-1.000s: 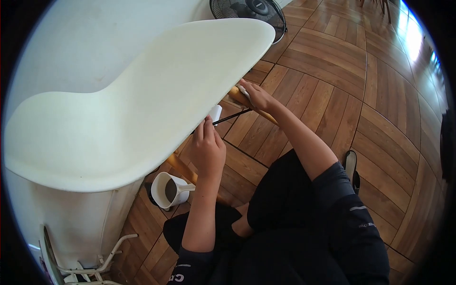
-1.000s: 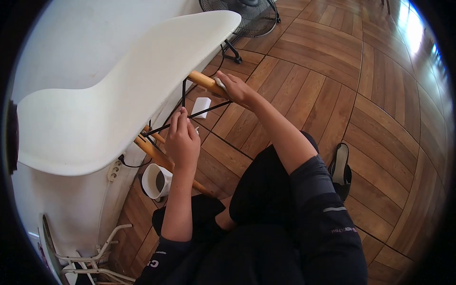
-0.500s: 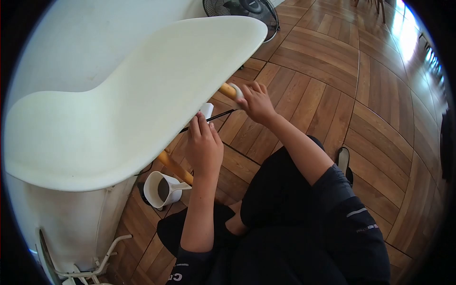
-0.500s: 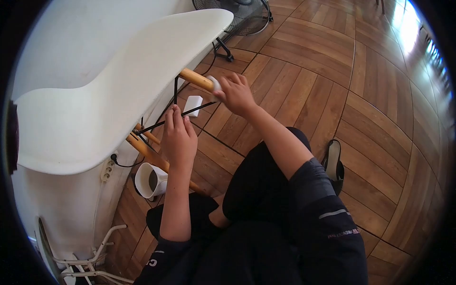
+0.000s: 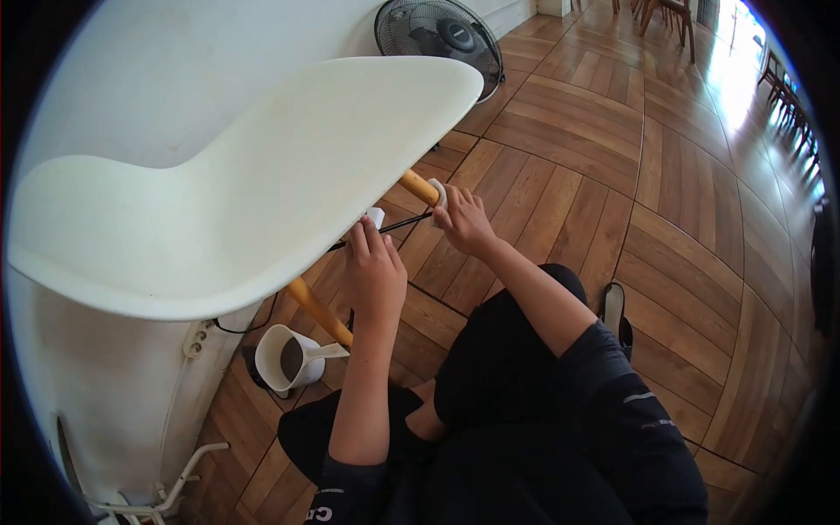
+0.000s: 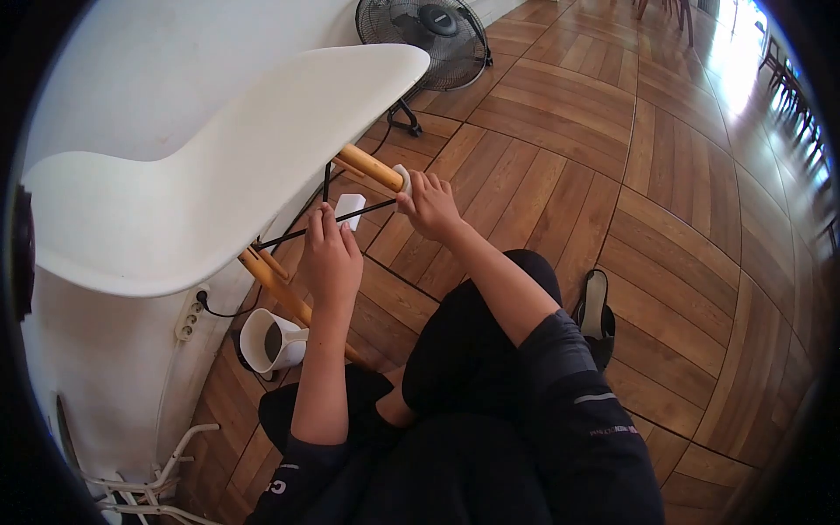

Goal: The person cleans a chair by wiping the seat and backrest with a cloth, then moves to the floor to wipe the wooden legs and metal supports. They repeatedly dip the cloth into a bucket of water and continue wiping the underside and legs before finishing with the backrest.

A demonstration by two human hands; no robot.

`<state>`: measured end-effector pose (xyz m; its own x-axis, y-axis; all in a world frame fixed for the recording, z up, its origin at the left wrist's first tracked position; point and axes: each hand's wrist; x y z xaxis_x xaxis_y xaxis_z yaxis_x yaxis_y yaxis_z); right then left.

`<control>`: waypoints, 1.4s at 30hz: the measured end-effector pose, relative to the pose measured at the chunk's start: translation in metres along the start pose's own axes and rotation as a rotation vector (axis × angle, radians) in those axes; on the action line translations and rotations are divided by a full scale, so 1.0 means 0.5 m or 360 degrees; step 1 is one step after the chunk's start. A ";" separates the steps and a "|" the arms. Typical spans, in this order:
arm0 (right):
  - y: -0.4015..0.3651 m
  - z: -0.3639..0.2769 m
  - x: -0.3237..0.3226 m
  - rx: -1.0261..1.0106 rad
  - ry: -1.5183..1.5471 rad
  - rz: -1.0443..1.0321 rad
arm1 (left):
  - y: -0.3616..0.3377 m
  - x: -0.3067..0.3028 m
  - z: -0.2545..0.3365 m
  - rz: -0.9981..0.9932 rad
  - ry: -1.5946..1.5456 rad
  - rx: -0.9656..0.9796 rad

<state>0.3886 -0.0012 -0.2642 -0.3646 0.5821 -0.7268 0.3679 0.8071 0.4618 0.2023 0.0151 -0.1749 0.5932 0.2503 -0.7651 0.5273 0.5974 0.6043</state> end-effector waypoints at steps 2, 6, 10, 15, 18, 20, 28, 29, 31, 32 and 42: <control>-0.008 0.009 -0.005 -0.0063 -0.0084 -0.0008 | -0.002 0.001 -0.004 -0.0014 0.0018 -0.0012; 0.014 0.032 -0.063 -0.0440 -0.0374 -0.0103 | -0.004 -0.005 -0.021 0.0020 0.0004 0.0063; 0.041 0.034 -0.083 -0.0277 -0.0293 -0.0483 | -0.007 -0.001 -0.014 0.0055 0.0068 0.0072; 0.058 0.057 -0.043 -0.0149 -0.0321 -0.0503 | -0.005 -0.006 -0.018 0.0073 0.0002 0.0098; 0.060 0.098 -0.022 -0.0259 -0.0136 -0.0576 | -0.004 -0.010 -0.020 0.0057 0.0065 0.0113; 0.050 0.135 -0.008 -0.0298 -0.0247 -0.0767 | -0.005 -0.009 -0.017 0.0043 0.0111 0.0096; -0.004 0.252 0.038 -0.0218 -0.0478 -0.1421 | -0.006 0.000 -0.004 0.0094 0.0188 0.0085; -0.008 0.257 0.041 -0.0226 -0.0472 -0.1402 | -0.009 0.002 -0.003 0.0095 0.0182 0.0077; -0.008 0.250 0.030 -0.0233 -0.0477 -0.1370 | -0.006 0.006 -0.005 0.0077 0.0159 0.0032; -0.006 0.229 0.015 -0.0150 -0.0335 -0.1328 | -0.005 0.005 -0.006 0.0084 0.0160 0.0035; 0.059 -0.050 -0.116 -0.0047 0.0850 -0.0076 | -0.008 -0.001 -0.017 0.0104 0.0093 0.0089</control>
<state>0.3993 -0.0089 -0.1958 -0.7676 0.5077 -0.3912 0.3187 0.8319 0.4542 0.1946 0.0189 -0.1789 0.5921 0.3323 -0.7341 0.5223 0.5354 0.6637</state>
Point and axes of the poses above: each hand's wrist, its own y-axis towards the middle knuckle, its own x-axis out of the palm, z = x × y, and after that the axes turned 13 degrees about -y, right-handed
